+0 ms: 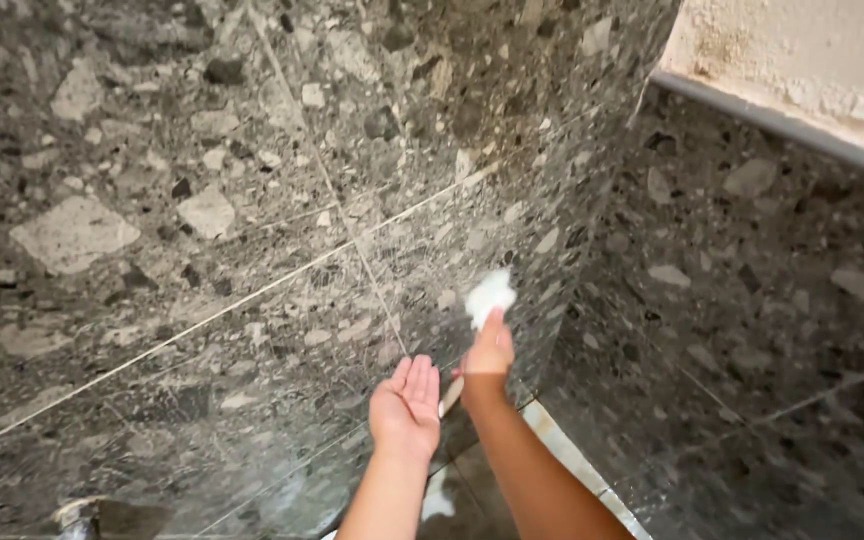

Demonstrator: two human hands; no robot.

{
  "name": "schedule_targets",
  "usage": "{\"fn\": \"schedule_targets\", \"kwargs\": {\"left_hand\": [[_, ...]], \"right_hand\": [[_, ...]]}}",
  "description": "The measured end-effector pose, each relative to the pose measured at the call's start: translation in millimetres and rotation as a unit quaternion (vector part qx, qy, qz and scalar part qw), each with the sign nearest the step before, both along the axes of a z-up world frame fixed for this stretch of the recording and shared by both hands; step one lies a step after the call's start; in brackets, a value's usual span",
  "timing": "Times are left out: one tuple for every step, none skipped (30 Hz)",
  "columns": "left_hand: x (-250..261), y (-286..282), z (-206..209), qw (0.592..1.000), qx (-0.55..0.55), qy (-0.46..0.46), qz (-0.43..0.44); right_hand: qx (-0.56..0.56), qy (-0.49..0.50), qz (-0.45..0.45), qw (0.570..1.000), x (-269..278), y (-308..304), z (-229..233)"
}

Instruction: Cleaning and rinsing a shower wall and window with a brush and bucket of water.

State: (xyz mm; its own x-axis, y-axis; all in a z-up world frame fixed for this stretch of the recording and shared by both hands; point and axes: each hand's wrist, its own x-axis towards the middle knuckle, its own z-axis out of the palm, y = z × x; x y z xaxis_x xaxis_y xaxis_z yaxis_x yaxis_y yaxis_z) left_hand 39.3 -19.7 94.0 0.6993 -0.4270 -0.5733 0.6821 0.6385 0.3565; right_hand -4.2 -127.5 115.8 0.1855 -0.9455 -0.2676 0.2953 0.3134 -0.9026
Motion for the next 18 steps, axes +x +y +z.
{"fn": "schedule_targets", "kwargs": {"left_hand": [[-1,-2,-2,1.0,-0.001,-0.001,0.002],[-3,-6,-5,1.0,0.004,0.002,0.001],[-5,-10,-7,1.0,0.008,0.004,0.0],[-4,-13,-7,1.0,0.006,0.005,0.002],[-4,-17,-8,0.999,0.022,0.023,0.012],[-11,-17,-11,0.998,0.042,0.046,0.02],[-11,-18,-23,0.997,0.045,0.052,0.02],[-5,-26,-32,0.999,0.036,0.036,0.017],[1,-33,-40,0.999,0.026,0.02,0.014],[3,-39,-45,0.999,0.024,0.019,0.012],[5,-44,-51,0.999,0.013,0.029,0.027],[9,-47,-56,0.998,0.004,0.037,0.043],[8,-51,-48,0.998,0.002,0.036,0.042],[7,-55,-40,0.997,-0.017,0.039,0.059],[6,-58,-33,0.996,-0.035,0.043,0.076],[4,-63,-30,0.995,-0.039,0.04,0.077],[3,-68,-29,0.997,-0.002,0.046,0.067],[1,-71,-29,0.996,0.036,0.052,0.057]], "right_hand": [[-0.001,-0.001,0.002,1.0,2,-5,-27],[0.046,0.039,0.029,0.998,4,-12,-53],[0.092,0.079,0.055,0.991,5,-19,-79],[0.09,0.079,0.057,0.991,10,-30,-96],[0.174,0.088,0.09,0.977,14,-42,-113],[0.263,0.099,0.12,0.952,10,-48,-134],[0.266,0.105,0.119,0.951,6,-54,-137],[0.3,0.068,0.12,0.944,9,-66,-135],[0.333,0.032,0.121,0.934,11,-79,-132],[0.331,0.031,0.118,0.936,7,-82,-91],[0.306,0.044,0.078,0.948,4,-84,-49],[0.282,0.056,0.039,0.957,2,-84,-8],[0.28,0.054,0.038,0.958,-3,-89,11],[0.282,0.023,0.025,0.959,-8,-94,29],[0.284,-0.009,0.011,0.959,-13,-98,47],[0.28,-0.011,0.013,0.96,-17,-104,53],[0.207,-0.017,0.017,0.978,-20,-109,58],[0.134,-0.02,0.02,0.991,-25,-113,61]]}}
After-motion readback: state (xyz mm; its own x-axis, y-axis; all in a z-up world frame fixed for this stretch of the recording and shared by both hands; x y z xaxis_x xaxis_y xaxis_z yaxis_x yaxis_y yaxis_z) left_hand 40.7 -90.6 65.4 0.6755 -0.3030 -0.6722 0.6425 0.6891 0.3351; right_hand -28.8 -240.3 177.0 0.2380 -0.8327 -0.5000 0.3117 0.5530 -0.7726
